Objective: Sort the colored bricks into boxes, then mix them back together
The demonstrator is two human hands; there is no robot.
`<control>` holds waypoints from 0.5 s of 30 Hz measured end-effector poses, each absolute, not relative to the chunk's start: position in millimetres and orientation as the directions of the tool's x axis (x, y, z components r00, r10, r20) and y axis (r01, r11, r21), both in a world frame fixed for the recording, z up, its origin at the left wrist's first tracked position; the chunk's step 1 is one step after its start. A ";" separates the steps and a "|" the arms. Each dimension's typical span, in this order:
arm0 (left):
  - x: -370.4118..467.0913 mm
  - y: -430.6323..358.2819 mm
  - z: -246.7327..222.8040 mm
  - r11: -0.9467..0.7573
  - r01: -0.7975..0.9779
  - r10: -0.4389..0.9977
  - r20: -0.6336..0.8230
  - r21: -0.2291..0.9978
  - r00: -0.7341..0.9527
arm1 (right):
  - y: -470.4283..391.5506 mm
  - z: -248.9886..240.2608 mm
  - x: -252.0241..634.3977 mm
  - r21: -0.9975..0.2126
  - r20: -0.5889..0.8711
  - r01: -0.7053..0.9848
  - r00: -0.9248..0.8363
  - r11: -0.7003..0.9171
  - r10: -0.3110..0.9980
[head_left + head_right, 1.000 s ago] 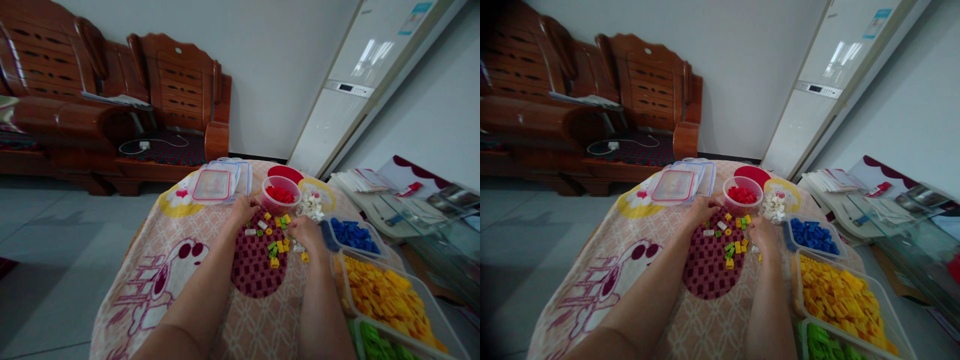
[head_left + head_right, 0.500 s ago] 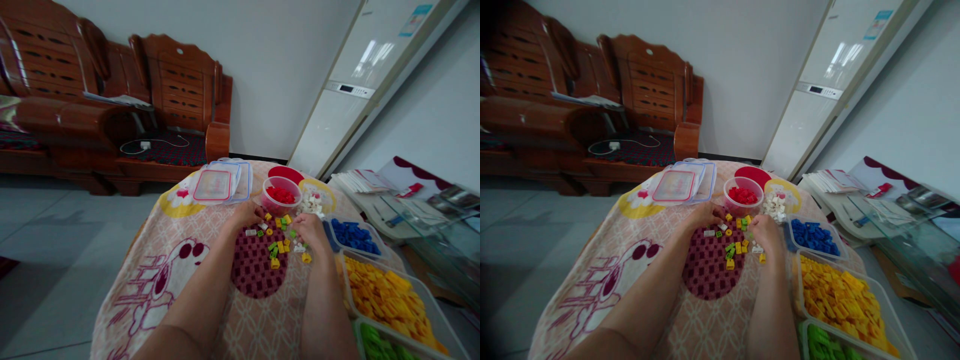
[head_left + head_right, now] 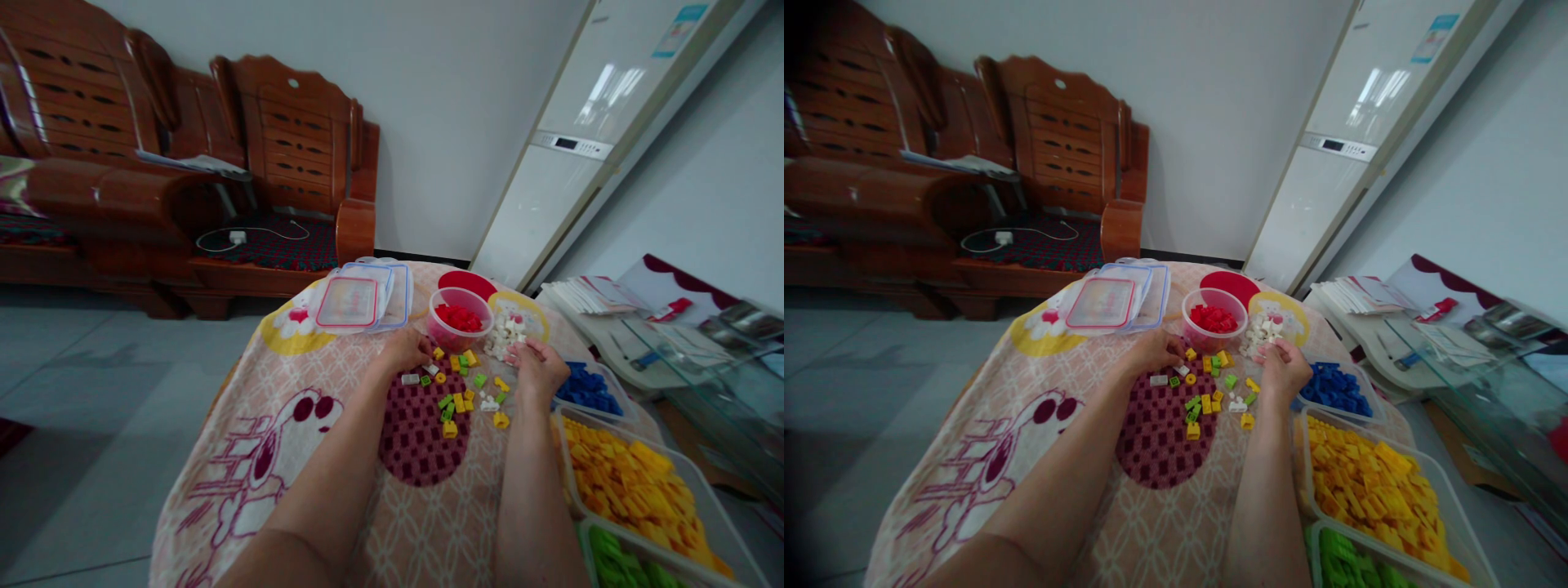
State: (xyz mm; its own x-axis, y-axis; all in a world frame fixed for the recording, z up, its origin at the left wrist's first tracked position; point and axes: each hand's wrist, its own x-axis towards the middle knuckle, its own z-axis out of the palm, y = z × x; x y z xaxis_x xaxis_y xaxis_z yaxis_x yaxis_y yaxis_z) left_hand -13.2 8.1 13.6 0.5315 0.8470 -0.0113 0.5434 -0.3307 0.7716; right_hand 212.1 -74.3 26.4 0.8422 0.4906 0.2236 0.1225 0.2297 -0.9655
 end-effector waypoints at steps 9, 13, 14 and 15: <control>-5.7 1.4 18.7 -0.336 0.574 0.854 -0.016 0.747 0.520 | -79.5 36.1 206.1 -0.987 0.158 0.107 0.753 0.118 0.638; 0.8 -3.2 18.6 -0.323 0.547 0.853 -0.013 0.772 0.521 | -84.5 43.8 194.9 -0.978 0.101 0.209 0.563 -0.024 0.820; 2.3 -4.5 18.6 -0.310 0.514 0.839 -0.024 0.799 0.543 | -85.4 45.0 190.8 -0.967 0.072 0.249 0.499 -0.063 0.864; 3.5 -5.6 18.7 -0.289 0.471 0.818 -0.041 0.833 0.574 | -86.0 45.8 186.3 -0.952 0.040 0.291 0.435 -0.098 0.900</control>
State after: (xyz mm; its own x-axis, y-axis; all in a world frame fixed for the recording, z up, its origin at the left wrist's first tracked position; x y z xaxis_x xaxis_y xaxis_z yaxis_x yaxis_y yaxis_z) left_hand 3.5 -5.6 18.7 0.5739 0.8179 -0.0406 0.4711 -0.2893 0.8333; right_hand 186.3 -86.0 45.8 0.4346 0.8997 0.0403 0.2913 -0.0981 -0.9516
